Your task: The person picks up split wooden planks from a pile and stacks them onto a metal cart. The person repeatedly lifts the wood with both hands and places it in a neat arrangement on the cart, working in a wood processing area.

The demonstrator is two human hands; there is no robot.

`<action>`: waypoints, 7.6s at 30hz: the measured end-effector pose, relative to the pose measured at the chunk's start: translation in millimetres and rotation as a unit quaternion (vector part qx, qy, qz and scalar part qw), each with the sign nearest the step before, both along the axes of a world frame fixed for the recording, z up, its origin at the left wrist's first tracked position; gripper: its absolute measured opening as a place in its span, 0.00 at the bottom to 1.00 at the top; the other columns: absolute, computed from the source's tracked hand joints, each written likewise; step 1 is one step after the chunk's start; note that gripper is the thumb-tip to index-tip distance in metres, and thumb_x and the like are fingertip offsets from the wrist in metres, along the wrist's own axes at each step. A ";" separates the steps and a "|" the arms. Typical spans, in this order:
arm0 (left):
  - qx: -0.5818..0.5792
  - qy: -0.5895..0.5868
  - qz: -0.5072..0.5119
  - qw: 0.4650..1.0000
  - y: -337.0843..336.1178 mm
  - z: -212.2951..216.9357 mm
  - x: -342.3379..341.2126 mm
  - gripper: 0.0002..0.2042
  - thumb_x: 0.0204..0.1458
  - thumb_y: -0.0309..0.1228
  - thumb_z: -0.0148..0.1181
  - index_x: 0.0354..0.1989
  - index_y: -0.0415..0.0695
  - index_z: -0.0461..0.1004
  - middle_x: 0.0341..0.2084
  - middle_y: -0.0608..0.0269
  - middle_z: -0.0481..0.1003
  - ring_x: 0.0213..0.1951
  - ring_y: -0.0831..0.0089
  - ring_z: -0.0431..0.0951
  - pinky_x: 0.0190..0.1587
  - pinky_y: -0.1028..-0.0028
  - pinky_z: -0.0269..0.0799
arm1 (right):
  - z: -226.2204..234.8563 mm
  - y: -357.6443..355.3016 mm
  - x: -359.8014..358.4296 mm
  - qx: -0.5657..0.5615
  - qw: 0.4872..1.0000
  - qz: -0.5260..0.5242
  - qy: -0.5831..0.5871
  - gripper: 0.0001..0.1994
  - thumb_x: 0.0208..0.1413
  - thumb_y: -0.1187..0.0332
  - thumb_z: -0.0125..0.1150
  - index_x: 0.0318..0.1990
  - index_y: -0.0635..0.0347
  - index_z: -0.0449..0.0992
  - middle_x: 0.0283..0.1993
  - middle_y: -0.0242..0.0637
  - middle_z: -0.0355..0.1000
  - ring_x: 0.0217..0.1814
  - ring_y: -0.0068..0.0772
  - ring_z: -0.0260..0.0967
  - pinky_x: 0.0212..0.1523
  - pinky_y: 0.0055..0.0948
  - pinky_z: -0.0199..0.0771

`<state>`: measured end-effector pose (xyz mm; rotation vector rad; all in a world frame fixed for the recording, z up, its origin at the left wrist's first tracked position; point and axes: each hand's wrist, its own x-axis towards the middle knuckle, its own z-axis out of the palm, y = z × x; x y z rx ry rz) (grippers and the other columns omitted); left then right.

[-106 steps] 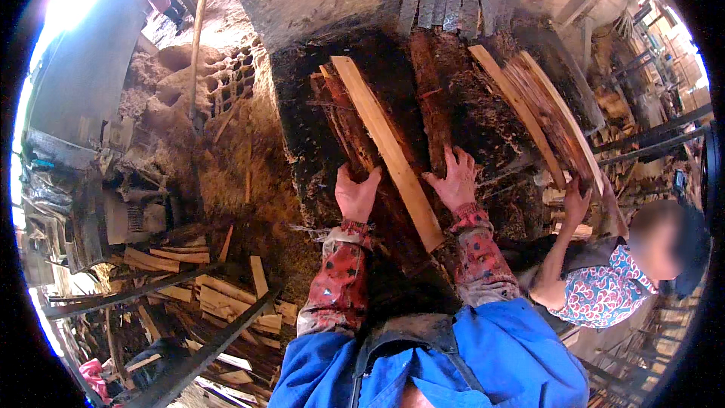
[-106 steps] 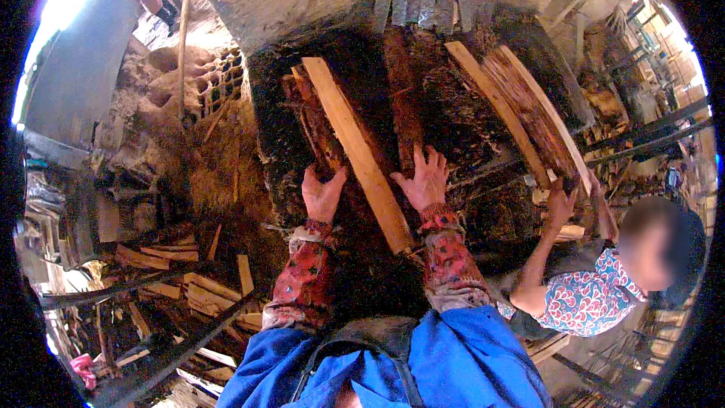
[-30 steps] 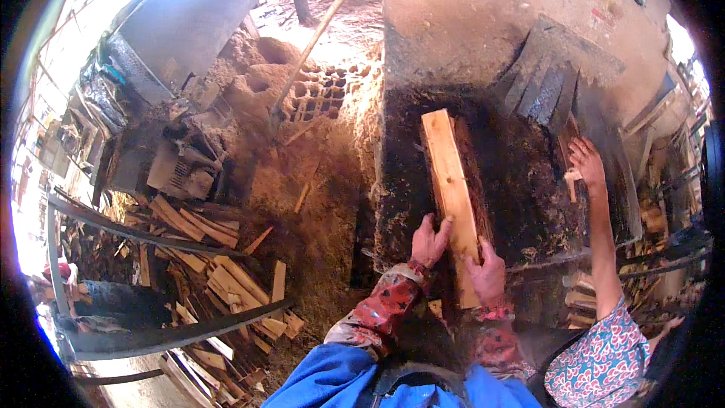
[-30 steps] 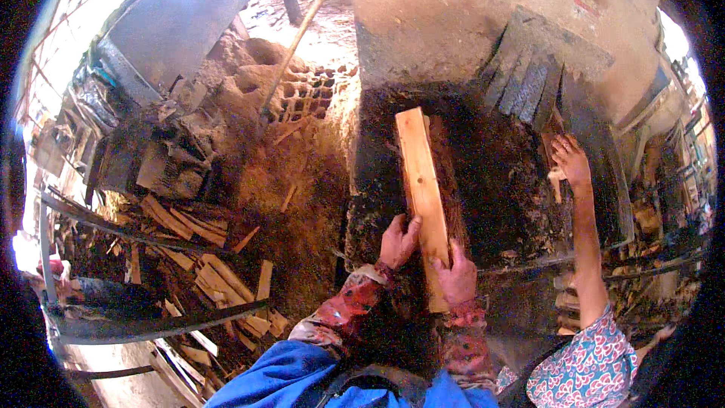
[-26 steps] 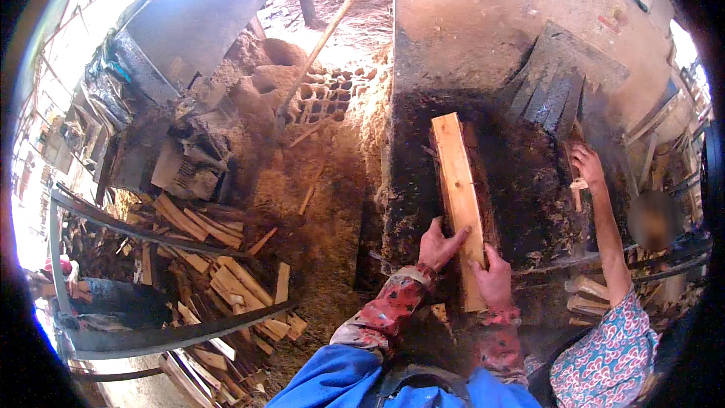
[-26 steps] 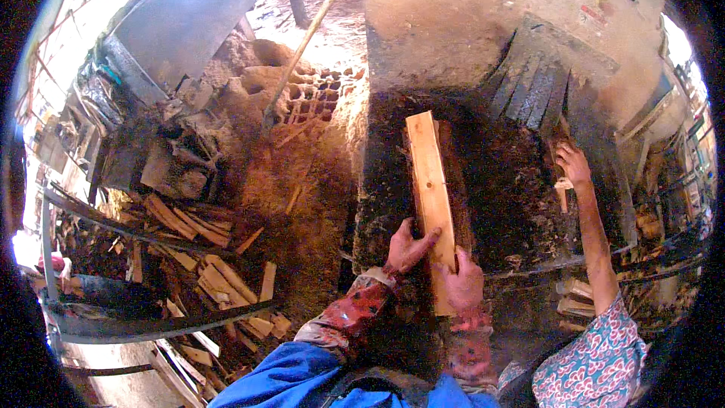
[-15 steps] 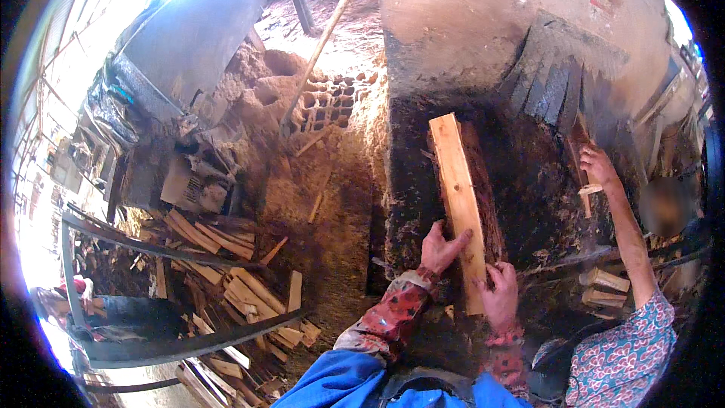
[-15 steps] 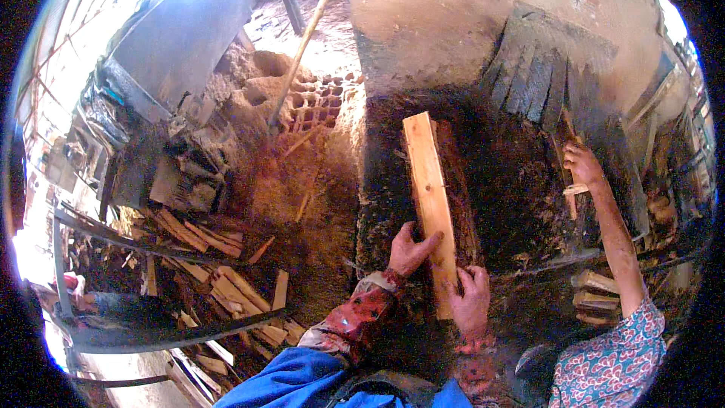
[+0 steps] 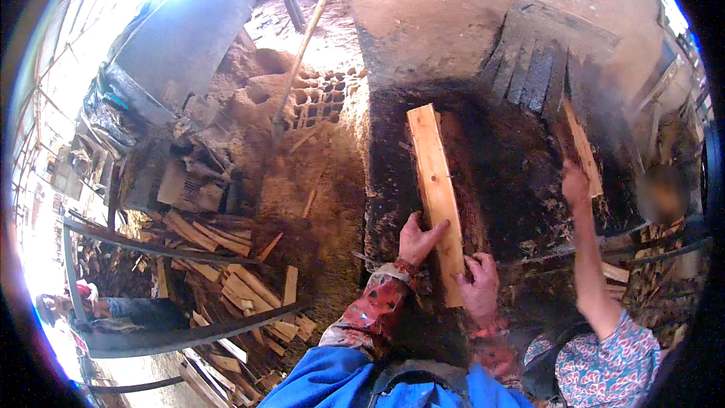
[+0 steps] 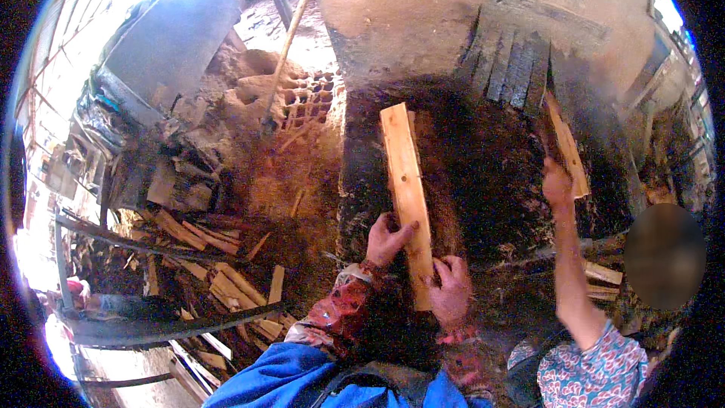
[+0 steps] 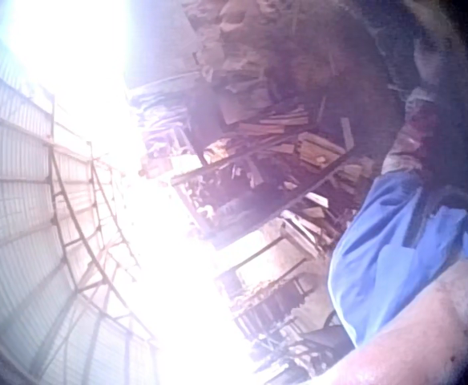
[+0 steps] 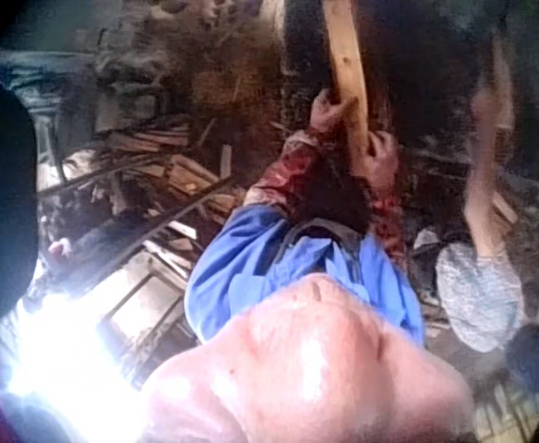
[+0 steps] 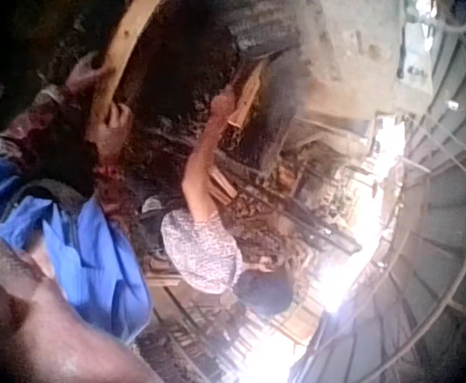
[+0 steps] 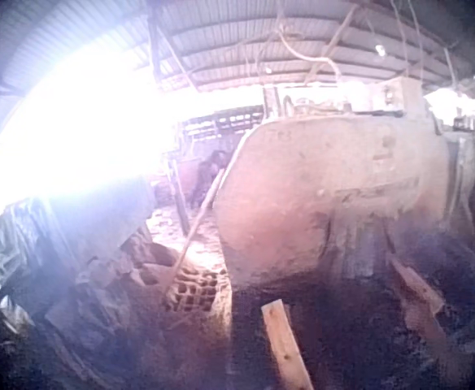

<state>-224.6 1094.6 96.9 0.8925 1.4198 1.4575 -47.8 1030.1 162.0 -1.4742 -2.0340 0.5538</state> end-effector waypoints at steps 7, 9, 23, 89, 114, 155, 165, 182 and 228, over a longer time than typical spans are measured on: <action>-0.014 -0.008 0.005 1.000 0.3 16.4 4.8 0.18 0.47 0.31 0.69 0.40 0.33 0.71 0.35 0.59 0.77 0.36 0.76 0.75 0.40 0.75 0.73 | -4.3 5.1 7.4 0.023 0.999 0.026 0.017 0.22 0.41 0.71 0.68 0.47 0.65 0.73 0.48 0.45 0.66 0.51 0.49 0.65 0.51 0.39 0.68; -0.025 0.000 0.014 1.000 2.8 10.2 2.4 0.20 0.47 0.32 0.69 0.42 0.32 0.70 0.35 0.58 0.77 0.36 0.75 0.75 0.40 0.75 0.73 | -3.8 6.6 7.8 0.027 0.999 0.032 0.026 0.21 0.42 0.71 0.66 0.47 0.65 0.73 0.48 0.46 0.66 0.50 0.49 0.66 0.51 0.38 0.68; 0.004 -0.095 -0.028 0.995 -0.7 15.8 0.7 0.21 0.47 0.33 0.69 0.42 0.30 0.69 0.38 0.55 0.77 0.38 0.75 0.75 0.41 0.74 0.73 | 8.8 53.1 65.6 0.095 0.984 -0.137 -0.060 0.22 0.46 0.66 0.67 0.48 0.65 0.71 0.52 0.49 0.64 0.57 0.53 0.61 0.55 0.42 0.64; 0.032 -0.139 -0.009 0.990 18.4 -7.8 21.2 0.19 0.48 0.26 0.68 0.45 0.35 0.67 0.43 0.60 0.74 0.41 0.76 0.73 0.46 0.76 0.70 | -9.3 1.8 24.4 -0.010 0.999 -0.014 0.043 0.21 0.48 0.68 0.65 0.49 0.68 0.71 0.41 0.47 0.69 0.42 0.50 0.70 0.41 0.37 0.73; -0.021 -0.027 0.048 0.998 7.4 6.1 19.7 0.27 0.43 0.37 0.72 0.46 0.31 0.69 0.40 0.57 0.77 0.41 0.74 0.76 0.44 0.74 0.72 | -45.7 171.9 124.0 -0.007 0.967 -0.107 -0.230 0.30 0.42 0.59 0.64 0.56 0.56 0.66 0.51 0.50 0.64 0.54 0.55 0.63 0.52 0.46 0.68; -0.029 -0.017 0.016 0.999 3.0 19.9 15.4 0.31 0.45 0.39 0.72 0.49 0.29 0.66 0.42 0.55 0.76 0.42 0.73 0.74 0.44 0.74 0.70 | -15.5 22.4 43.9 -0.001 1.000 0.013 -0.015 0.29 0.56 0.56 0.61 0.55 0.74 0.66 0.57 0.52 0.61 0.60 0.51 0.59 0.60 0.39 0.61; -0.012 -0.031 0.013 0.999 -0.5 26.7 15.2 0.28 0.46 0.38 0.70 0.48 0.30 0.67 0.41 0.55 0.77 0.40 0.73 0.76 0.42 0.72 0.72 | -16.6 20.9 41.8 -0.012 1.000 0.003 0.027 0.28 0.51 0.58 0.63 0.53 0.73 0.68 0.55 0.52 0.62 0.59 0.53 0.58 0.61 0.43 0.59; -0.027 -0.026 0.018 0.999 10.6 -5.9 13.5 0.32 0.42 0.43 0.72 0.48 0.31 0.68 0.40 0.55 0.77 0.41 0.72 0.77 0.44 0.72 0.72 | 37.8 27.8 36.7 0.058 0.997 -0.013 0.041 0.19 0.47 0.71 0.66 0.48 0.67 0.73 0.50 0.46 0.67 0.53 0.47 0.67 0.53 0.35 0.69; 0.002 -0.042 0.030 0.999 11.2 0.7 17.6 0.24 0.44 0.36 0.71 0.44 0.31 0.70 0.36 0.58 0.78 0.36 0.76 0.76 0.40 0.74 0.73 | -35.5 62.9 31.6 0.040 0.999 0.003 -0.022 0.23 0.46 0.66 0.66 0.49 0.69 0.72 0.51 0.49 0.64 0.55 0.51 0.61 0.55 0.42 0.64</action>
